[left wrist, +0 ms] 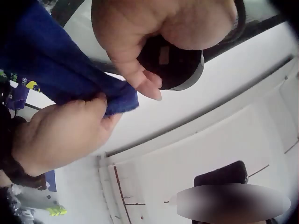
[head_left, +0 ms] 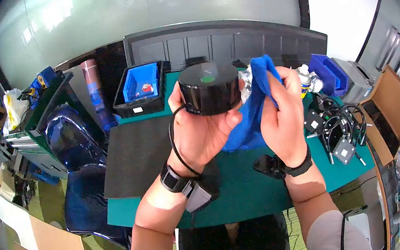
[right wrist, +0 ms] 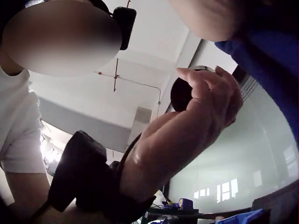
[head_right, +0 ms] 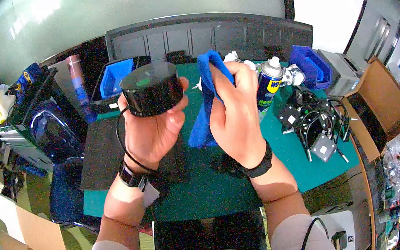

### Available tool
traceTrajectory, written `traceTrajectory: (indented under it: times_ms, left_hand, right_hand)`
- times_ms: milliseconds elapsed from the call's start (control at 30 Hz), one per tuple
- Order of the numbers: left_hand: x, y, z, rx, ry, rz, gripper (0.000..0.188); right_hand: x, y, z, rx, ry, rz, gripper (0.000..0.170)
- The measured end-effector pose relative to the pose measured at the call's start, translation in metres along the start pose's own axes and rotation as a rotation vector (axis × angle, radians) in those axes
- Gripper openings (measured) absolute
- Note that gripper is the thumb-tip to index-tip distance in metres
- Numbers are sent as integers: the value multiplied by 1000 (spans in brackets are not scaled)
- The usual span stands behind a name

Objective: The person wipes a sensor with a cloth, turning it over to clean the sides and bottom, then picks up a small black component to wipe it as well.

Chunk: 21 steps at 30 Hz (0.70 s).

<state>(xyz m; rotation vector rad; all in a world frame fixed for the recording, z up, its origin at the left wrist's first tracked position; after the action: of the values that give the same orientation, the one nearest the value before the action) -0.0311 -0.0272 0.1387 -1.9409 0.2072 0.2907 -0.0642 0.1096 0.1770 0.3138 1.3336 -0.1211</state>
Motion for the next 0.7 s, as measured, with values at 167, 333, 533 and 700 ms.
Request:
traceTrajectory:
  times_ms: [167, 333, 533, 700]
  left_hand:
    - [-3, -1, -2, 106, 28, 10, 68]
    - [-3, -2, 5, 146, 84, 26, 67]
    - [-2, 0, 11, 126, 84, 11, 70]
    - [-4, -1, 14, -11, -13, -109, 77]
  right_hand:
    - [3, 13, 9, -120, 9, -110, 43]
    - [3, 14, 13, -203, 24, -94, 41]
    - [8, 9, 12, -309, -23, -68, 40]
    - [7, 4, 15, -419, -107, 14, 39]
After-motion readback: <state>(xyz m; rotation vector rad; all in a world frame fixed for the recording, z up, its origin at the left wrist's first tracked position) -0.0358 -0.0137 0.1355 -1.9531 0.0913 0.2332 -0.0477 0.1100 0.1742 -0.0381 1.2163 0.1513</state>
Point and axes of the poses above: each hand's wrist, its own x-axis away from the middle knuckle, its own y-axis out of the back of the hand, z = x × y, the point moved 5 cm from there along -x, towards the middle knuckle, and after that the axes turned 13 degrees about -z, right-handed, at the moved point
